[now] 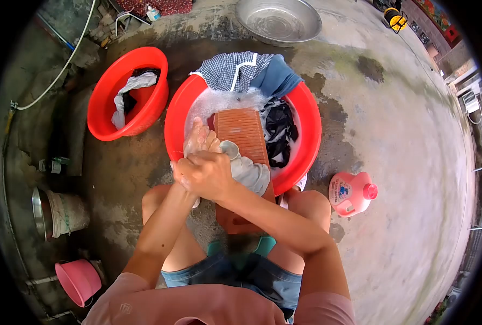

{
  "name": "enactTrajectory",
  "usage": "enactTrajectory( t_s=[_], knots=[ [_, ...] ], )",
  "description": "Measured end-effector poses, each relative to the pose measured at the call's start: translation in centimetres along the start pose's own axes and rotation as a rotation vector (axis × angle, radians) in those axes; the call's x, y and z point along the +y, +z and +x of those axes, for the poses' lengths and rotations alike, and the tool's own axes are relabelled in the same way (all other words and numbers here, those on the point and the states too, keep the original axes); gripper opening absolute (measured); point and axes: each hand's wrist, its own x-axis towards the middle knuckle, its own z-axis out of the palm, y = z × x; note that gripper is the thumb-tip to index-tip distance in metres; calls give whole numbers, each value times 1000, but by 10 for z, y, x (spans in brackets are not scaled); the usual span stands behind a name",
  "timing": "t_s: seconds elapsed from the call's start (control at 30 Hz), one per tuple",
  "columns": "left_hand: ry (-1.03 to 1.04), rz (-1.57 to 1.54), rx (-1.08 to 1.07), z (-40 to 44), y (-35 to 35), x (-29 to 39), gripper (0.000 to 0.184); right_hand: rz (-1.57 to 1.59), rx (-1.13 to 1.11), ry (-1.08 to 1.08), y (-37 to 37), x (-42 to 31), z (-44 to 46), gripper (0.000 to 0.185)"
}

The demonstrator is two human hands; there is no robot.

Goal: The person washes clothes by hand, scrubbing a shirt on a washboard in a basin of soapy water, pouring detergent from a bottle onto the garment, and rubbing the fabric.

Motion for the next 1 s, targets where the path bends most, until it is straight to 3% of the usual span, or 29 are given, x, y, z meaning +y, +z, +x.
enactTrajectory(
  t_s=[0.03,0.1,0.13,0.23,0.33,0.37,0.4,0.5,0.57,0.6,0.63,0.7,0.77,0.83,0.9,0.97,1.0],
  knots=[
    [13,76,194,-6,21,0,32,67,-8,-1,1,1,-8,29],
    [-8,237,562,-2,62,2,36,115,-87,291,-7,36,3,33],
    [-31,319,748,1,77,2,38,-35,-95,374,-7,54,1,36],
    [39,751,513,-3,85,40,42,560,-69,884,-20,71,3,47],
    [-197,1571,110,-5,63,45,30,867,-26,1092,-38,69,3,42],
    [-266,1836,-67,-7,63,40,30,831,-55,1042,-42,67,5,40],
    [-471,1704,-150,-13,66,38,29,799,-90,992,-44,63,6,39],
    [-435,1081,68,-27,70,38,29,905,-259,792,-52,70,-6,28],
    [-380,1026,80,-33,87,54,31,899,-305,679,-62,60,-14,38],
    [-342,917,99,-37,100,61,32,976,-501,809,-74,52,-18,60],
    [-308,807,115,-40,115,66,33,953,-566,768,-69,50,-31,68],
    [-273,767,69,-46,141,73,47,829,-693,638,-70,31,-40,67],
    [-213,703,23,-52,166,78,58,860,-644,827,-64,20,-47,60],
    [-139,607,-6,-62,185,81,66,829,-437,896,-76,13,-42,32],
    [-90,545,10,-76,194,81,70,1008,12,814,-95,-3,-28,29],
    [-48,481,82,-85,188,71,72,842,90,744,-115,-19,-18,38],
    [-33,334,116,-85,187,62,60,727,81,635,-121,-27,-15,42]
  ],
)
